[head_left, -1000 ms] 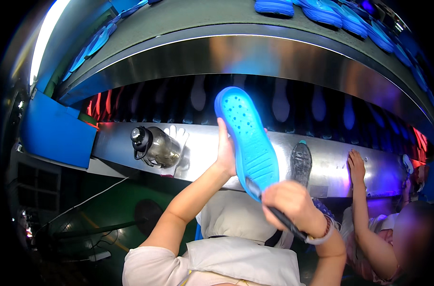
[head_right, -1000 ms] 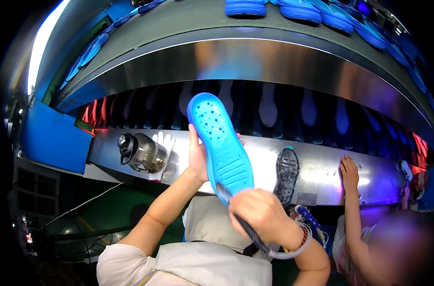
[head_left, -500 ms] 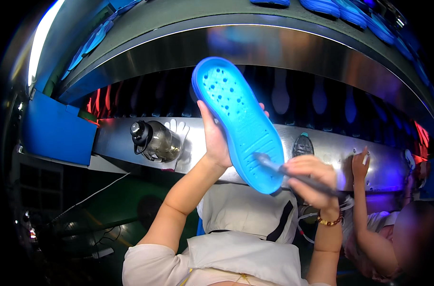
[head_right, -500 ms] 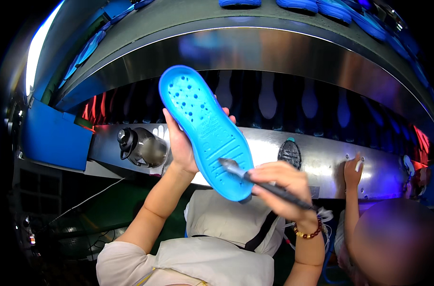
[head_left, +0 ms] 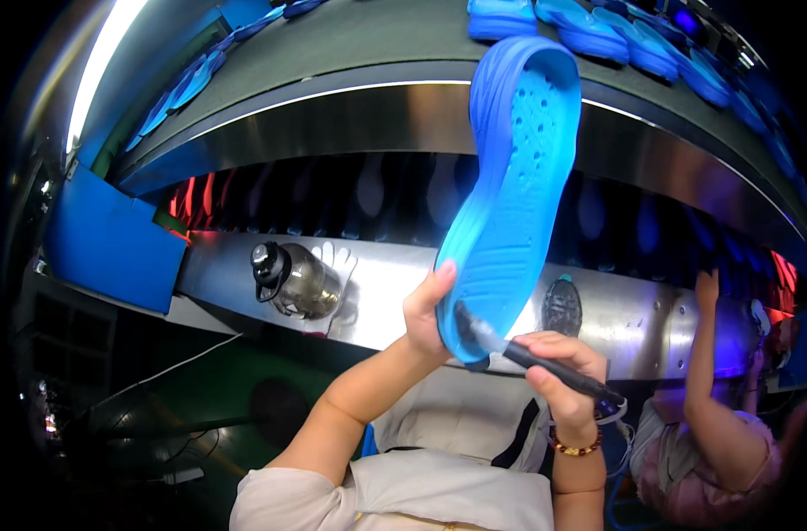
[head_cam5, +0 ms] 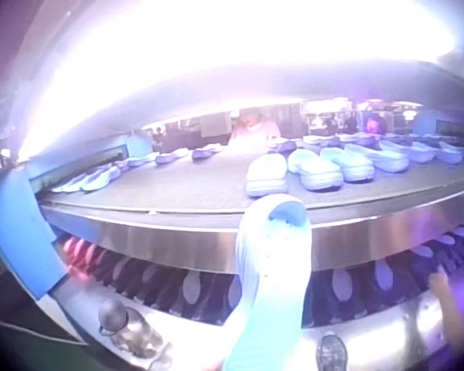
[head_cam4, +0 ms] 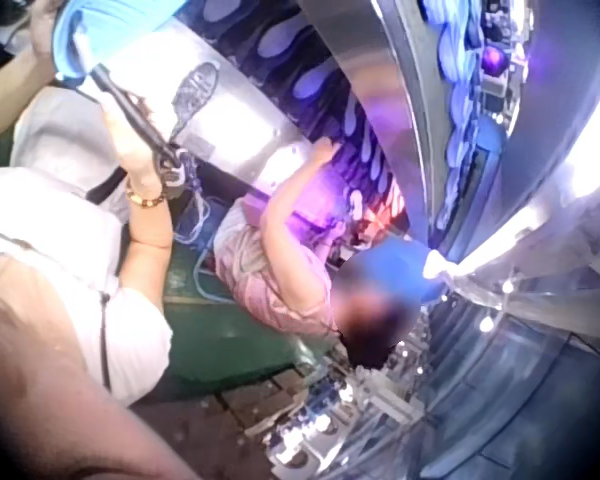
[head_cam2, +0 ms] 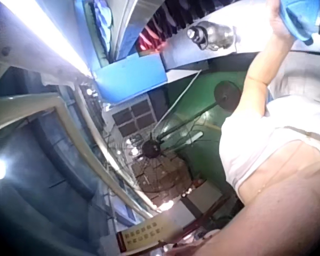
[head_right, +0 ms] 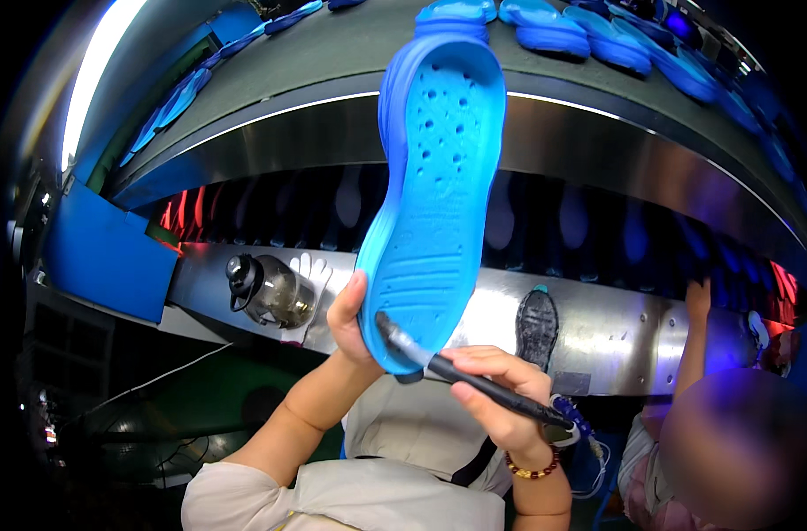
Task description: The person repeatedly picks up shoe soles from a conveyor belt and applies liquid to their surfaces using a brush applicator tool while turning the soles by hand.
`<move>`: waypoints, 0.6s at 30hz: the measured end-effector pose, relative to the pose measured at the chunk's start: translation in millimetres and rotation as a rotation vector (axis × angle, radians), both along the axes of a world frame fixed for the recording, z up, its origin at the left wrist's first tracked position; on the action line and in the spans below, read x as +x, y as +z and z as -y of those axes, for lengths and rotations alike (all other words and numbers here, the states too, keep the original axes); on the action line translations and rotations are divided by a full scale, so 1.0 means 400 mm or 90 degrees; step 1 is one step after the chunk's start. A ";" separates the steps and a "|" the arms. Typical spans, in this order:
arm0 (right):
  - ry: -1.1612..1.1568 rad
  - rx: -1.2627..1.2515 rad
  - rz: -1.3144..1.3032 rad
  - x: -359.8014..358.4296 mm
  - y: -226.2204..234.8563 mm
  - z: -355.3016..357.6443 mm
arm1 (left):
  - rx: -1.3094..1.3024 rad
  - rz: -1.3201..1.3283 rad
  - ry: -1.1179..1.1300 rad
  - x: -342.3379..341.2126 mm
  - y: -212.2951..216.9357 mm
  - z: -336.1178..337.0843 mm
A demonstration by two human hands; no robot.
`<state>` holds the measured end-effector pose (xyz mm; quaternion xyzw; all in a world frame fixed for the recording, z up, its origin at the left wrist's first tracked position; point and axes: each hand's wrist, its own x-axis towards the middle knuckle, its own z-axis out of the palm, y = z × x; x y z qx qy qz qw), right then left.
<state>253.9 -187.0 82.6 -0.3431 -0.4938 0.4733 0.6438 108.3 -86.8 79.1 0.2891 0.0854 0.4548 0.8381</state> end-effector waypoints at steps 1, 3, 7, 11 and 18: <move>0.032 0.046 0.088 0.012 0.015 -0.005 | -0.004 -0.005 0.003 -0.001 0.002 -0.004; -0.043 0.029 0.008 0.021 0.011 -0.004 | -0.020 0.056 0.007 0.007 0.020 -0.014; 0.001 0.159 0.236 0.003 0.043 -0.028 | -0.090 0.146 -0.020 0.016 0.021 -0.037; -0.067 0.125 0.169 0.058 0.067 -0.036 | -0.083 0.197 -0.109 0.006 0.019 -0.050; -0.051 0.192 0.367 0.070 0.096 -0.066 | -0.117 0.181 -0.172 0.011 0.039 -0.082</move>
